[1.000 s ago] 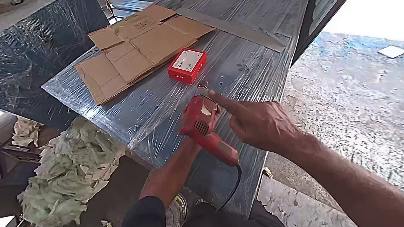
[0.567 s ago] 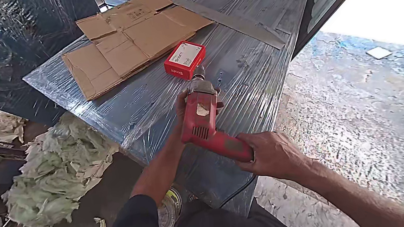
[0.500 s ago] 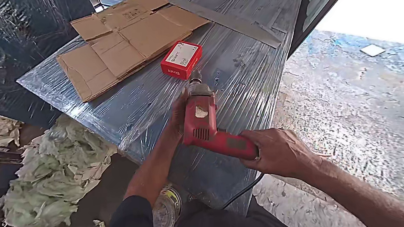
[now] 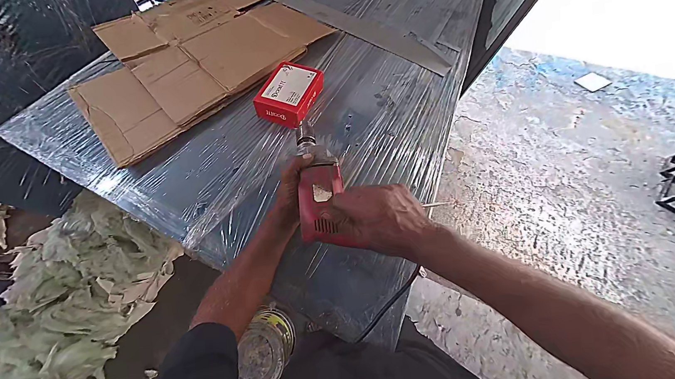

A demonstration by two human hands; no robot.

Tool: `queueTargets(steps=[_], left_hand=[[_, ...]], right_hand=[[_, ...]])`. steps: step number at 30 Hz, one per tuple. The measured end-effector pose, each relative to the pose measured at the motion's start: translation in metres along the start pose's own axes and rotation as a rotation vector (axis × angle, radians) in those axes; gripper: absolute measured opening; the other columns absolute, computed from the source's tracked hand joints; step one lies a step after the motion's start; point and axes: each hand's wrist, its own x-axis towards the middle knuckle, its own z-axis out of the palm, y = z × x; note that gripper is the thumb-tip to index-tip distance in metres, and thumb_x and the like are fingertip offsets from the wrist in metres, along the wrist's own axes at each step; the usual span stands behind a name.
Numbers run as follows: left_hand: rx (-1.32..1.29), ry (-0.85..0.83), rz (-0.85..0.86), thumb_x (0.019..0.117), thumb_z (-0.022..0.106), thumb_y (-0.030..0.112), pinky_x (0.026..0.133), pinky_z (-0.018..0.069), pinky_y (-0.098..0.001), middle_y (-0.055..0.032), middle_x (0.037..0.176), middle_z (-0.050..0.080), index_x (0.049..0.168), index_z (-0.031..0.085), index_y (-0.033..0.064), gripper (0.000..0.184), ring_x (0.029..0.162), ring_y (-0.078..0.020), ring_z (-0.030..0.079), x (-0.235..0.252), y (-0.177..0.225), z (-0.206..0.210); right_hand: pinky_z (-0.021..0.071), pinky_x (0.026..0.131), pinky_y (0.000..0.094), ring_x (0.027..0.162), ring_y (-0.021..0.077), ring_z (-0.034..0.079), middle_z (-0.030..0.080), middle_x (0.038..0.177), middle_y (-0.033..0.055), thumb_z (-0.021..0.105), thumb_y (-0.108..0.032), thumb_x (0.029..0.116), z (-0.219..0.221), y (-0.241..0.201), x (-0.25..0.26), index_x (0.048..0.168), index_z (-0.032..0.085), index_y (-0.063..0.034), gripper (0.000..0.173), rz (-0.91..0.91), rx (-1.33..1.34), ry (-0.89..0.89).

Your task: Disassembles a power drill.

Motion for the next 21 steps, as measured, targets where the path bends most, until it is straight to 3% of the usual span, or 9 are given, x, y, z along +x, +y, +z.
queueTargets(steps=[3, 7, 8, 10, 11, 13, 16, 18, 21], left_hand=[[0.074, 0.048, 0.021, 0.0941, 0.053, 0.019, 0.072, 0.0599, -0.0245, 0.0011, 0.082, 0.073, 0.092, 0.067, 0.0163, 0.015, 0.077, -0.0052, 0.071, 0.004, 0.002, 0.008], [-0.093, -0.051, 0.007, 0.1002, 0.042, 0.021, 0.07, 0.0595, -0.0233, 0.0019, 0.079, 0.073, 0.087, 0.068, 0.0177, 0.029, 0.075, -0.0042, 0.07, 0.003, 0.004, 0.004], [-0.112, -0.067, -0.001, 0.1011, 0.042, 0.025, 0.07, 0.0598, -0.0244, 0.0011, 0.081, 0.072, 0.09, 0.068, 0.0172, 0.03, 0.076, -0.0053, 0.07, 0.003, 0.004, 0.001], [-0.066, -0.05, 0.012, 0.1023, 0.047, 0.029, 0.071, 0.0595, -0.026, 0.0002, 0.085, 0.071, 0.099, 0.068, 0.0157, 0.025, 0.078, -0.0066, 0.069, -0.002, 0.003, -0.001], [-0.034, 0.013, 0.013, 0.0992, 0.049, 0.025, 0.071, 0.0602, -0.0266, -0.0003, 0.085, 0.072, 0.098, 0.067, 0.0153, 0.02, 0.078, -0.0072, 0.07, -0.002, 0.003, 0.003], [0.026, 0.075, 0.016, 0.0958, 0.053, 0.022, 0.072, 0.06, -0.027, -0.0002, 0.086, 0.072, 0.098, 0.064, 0.015, 0.014, 0.079, -0.0074, 0.07, 0.0, 0.006, 0.007], [-0.194, -0.013, -0.02, 0.0974, 0.051, 0.024, 0.067, 0.0591, -0.0268, -0.0007, 0.08, 0.07, 0.095, 0.067, 0.0145, 0.019, 0.073, -0.0076, 0.069, -0.003, 0.009, 0.005], [-0.339, -0.042, -0.013, 0.0992, 0.044, 0.02, 0.065, 0.0598, -0.0269, -0.0024, 0.078, 0.071, 0.09, 0.066, 0.0127, 0.025, 0.071, -0.0085, 0.07, 0.003, 0.013, 0.004], [-0.342, -0.039, 0.061, 0.0995, 0.043, 0.018, 0.067, 0.0597, -0.0239, -0.0006, 0.078, 0.072, 0.085, 0.069, 0.0148, 0.03, 0.072, -0.0056, 0.07, 0.008, 0.012, -0.005]], right_hand=[[0.0448, 0.044, 0.0373, 0.055, 0.0222, 0.061, 0.057, 0.065, 0.0046, 0.039, -0.044, 0.1083, 0.023, 0.003, 0.004, 0.082, 0.062, -0.0104, 0.048, -0.149, -0.13, -0.044], [0.0363, 0.044, 0.0341, 0.051, 0.0199, 0.052, 0.05, 0.06, 0.0048, 0.05, -0.029, 0.1038, -0.055, -0.01, 0.039, 0.073, 0.057, -0.0076, 0.038, -0.142, -0.112, 0.365], [0.0365, 0.046, 0.0335, 0.052, 0.0192, 0.052, 0.05, 0.06, 0.0045, 0.052, -0.027, 0.1025, -0.058, -0.012, 0.042, 0.073, 0.057, -0.0076, 0.036, -0.171, -0.095, 0.385], [0.0428, 0.046, 0.0353, 0.055, 0.0204, 0.057, 0.054, 0.063, 0.0037, 0.053, -0.03, 0.103, -0.02, -0.002, 0.036, 0.077, 0.061, -0.0098, 0.034, -0.265, -0.115, 0.214], [0.0442, 0.045, 0.0359, 0.055, 0.0208, 0.059, 0.056, 0.064, 0.0039, 0.052, -0.032, 0.1046, 0.004, 0.005, 0.03, 0.079, 0.062, -0.0107, 0.034, -0.29, -0.148, 0.114], [0.0426, 0.045, 0.0354, 0.053, 0.021, 0.058, 0.058, 0.063, 0.0042, 0.052, -0.033, 0.1043, 0.011, 0.012, 0.035, 0.08, 0.064, -0.0104, 0.035, -0.322, -0.206, 0.108], [0.0342, 0.044, 0.0349, 0.048, 0.0206, 0.051, 0.051, 0.058, 0.0049, 0.052, -0.03, 0.1045, -0.051, -0.005, 0.055, 0.074, 0.06, -0.0083, 0.038, -0.237, -0.163, 0.345], [0.0334, 0.045, 0.0328, 0.049, 0.018, 0.05, 0.053, 0.059, 0.0066, 0.055, -0.027, 0.1053, -0.093, -0.012, 0.066, 0.078, 0.06, -0.0045, 0.036, -0.185, -0.104, 0.463], [0.039, 0.048, 0.028, 0.055, 0.0124, 0.056, 0.061, 0.068, 0.0059, 0.062, -0.027, 0.1039, -0.121, -0.011, 0.062, 0.092, 0.065, -0.0028, 0.027, -0.123, -0.064, 0.383]])
